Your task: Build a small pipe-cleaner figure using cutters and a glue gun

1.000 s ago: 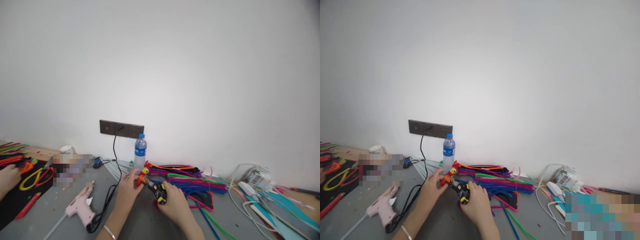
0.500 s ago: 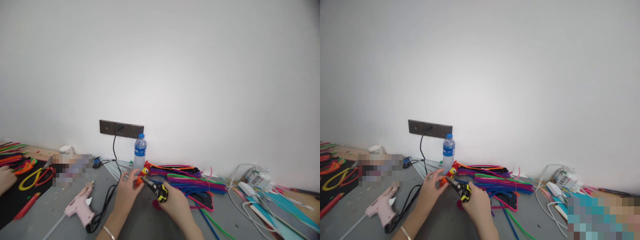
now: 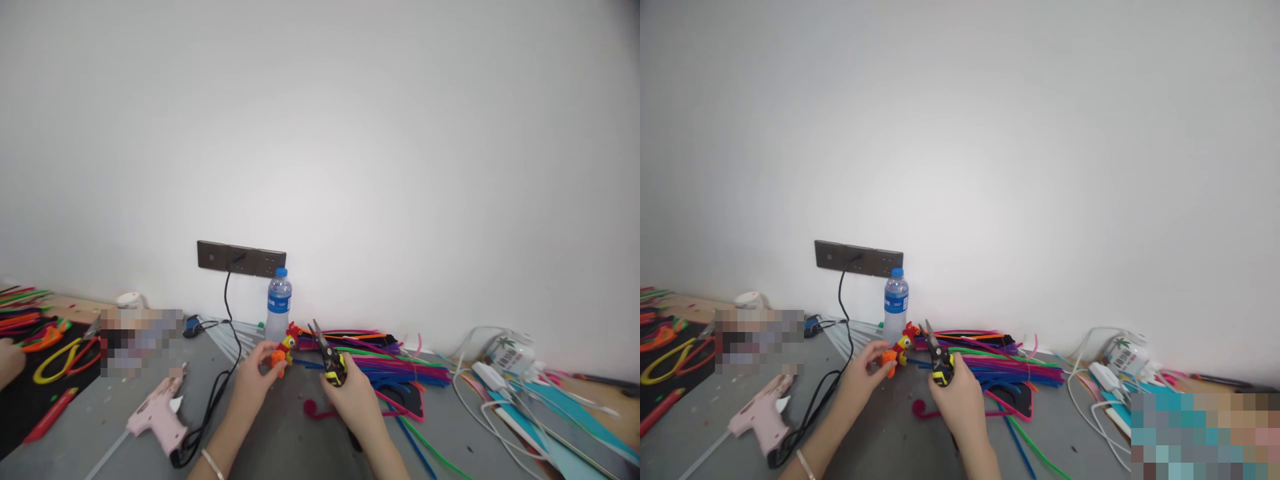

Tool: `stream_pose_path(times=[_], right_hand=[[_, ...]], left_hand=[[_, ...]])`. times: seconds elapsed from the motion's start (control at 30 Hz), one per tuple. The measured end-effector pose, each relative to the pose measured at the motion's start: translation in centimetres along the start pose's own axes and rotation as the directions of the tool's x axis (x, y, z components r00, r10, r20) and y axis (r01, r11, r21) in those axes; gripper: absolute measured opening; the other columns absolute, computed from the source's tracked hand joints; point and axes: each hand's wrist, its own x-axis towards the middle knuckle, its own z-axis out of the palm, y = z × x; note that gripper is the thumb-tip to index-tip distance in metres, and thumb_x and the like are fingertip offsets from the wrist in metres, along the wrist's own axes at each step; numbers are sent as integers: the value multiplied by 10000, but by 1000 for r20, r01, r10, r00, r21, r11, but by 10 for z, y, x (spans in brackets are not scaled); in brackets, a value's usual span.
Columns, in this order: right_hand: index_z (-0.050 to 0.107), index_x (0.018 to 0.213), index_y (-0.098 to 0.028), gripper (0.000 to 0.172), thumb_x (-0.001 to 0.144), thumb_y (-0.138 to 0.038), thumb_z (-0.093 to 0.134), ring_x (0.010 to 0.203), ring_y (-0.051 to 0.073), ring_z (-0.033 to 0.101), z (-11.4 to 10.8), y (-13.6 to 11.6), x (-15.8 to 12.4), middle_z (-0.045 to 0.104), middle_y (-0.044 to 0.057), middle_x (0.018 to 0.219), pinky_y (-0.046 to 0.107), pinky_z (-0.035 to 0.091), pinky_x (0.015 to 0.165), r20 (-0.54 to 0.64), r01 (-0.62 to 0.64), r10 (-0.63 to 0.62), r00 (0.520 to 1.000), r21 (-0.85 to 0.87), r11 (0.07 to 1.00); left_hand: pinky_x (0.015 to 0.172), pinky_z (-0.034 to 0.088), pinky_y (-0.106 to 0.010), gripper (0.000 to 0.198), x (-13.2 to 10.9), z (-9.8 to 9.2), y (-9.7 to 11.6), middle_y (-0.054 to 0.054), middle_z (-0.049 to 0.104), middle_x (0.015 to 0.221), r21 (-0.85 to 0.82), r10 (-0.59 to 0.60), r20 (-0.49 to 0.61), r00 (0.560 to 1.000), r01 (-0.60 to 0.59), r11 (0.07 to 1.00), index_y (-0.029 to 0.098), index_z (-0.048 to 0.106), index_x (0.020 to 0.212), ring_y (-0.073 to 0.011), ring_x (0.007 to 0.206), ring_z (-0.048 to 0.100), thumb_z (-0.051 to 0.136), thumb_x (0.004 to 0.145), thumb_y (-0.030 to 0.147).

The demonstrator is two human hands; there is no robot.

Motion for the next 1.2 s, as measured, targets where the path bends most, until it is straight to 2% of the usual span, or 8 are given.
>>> stream_pose_path(times=[0.07, 0.17, 0.3, 0.5, 0.73, 0.87, 1.0, 1.2], right_hand=[[445, 785, -259, 128, 747, -328, 545, 642, 229, 643, -3, 3, 2, 647, -1, 689, 264, 428, 549, -17, -6, 7, 1000, 86, 996], [466, 791, -257, 129, 750, -343, 553, 630, 225, 633, -5, 7, 4, 642, -4, 683, 271, 437, 549, -71, 22, -13, 997, 137, 990], [485, 798, -252, 128, 741, -336, 564, 621, 221, 622, -6, 7, 4, 649, 0, 689, 271, 433, 551, -97, 35, -20, 995, 155, 987], [482, 762, -247, 160, 699, -348, 589, 591, 202, 588, -2, 5, 3, 615, -19, 649, 255, 407, 540, -83, 2, 13, 996, 181, 983], [463, 756, -256, 163, 697, -332, 594, 607, 204, 593, 3, 5, 2, 614, -22, 656, 256, 415, 550, -61, 10, 1, 998, 194, 981], [437, 767, -258, 173, 705, -333, 580, 600, 204, 596, 4, 4, 2, 592, -27, 647, 261, 415, 552, -15, -3, 6, 1000, 193, 981], [435, 773, -258, 173, 699, -324, 576, 597, 208, 597, 5, 5, 2, 597, -23, 645, 260, 409, 545, -8, 0, 1, 1000, 146, 989], [472, 768, -250, 143, 697, -326, 570, 615, 208, 603, 4, 5, 3, 626, -7, 668, 253, 413, 548, -48, 36, -30, 998, 122, 992]], left_hand=[[681, 527, -332, 336, 2, 1, 0, -67, 776, 832, -227, -115, 19, 993, 116, 967, 194, 599, 921, -239, 775, 708, 706, 689, 412], [650, 535, -293, 494, 2, 1, 5, -50, 770, 757, -496, -286, 67, 956, 281, 822, 178, 601, 930, -211, 708, 715, 792, 586, 476], [671, 548, -248, 547, -2, 1, 17, -21, 758, 736, -667, -359, 180, 916, 382, 640, 175, 634, 946, -161, 681, 711, 867, 518, 423], [641, 551, -185, 439, -6, 3, 20, -26, 756, 783, -690, -352, 281, 893, 443, 573, 159, 699, 906, -116, 662, 694, 894, 540, 301], [701, 561, -216, 318, -5, 3, 13, -43, 765, 838, -702, -353, 294, 888, 451, 551, 160, 688, 807, -160, 769, 719, 857, 612, 345], [688, 555, -218, 403, -6, 3, 17, -49, 767, 842, -670, -373, 317, 872, 484, 562, 158, 671, 827, -169, 768, 725, 877, 564, 383], [565, 524, -204, 504, -7, 4, 17, -42, 756, 773, -617, -413, 332, 848, 526, 586, 150, 666, 859, -131, 623, 690, 879, 515, 452], [536, 474, -181, 502, -7, 6, 10, -26, 725, 744, -600, -386, 340, 857, 514, 613, 132, 681, 845, -89, 595, 620, 875, 518, 458]])
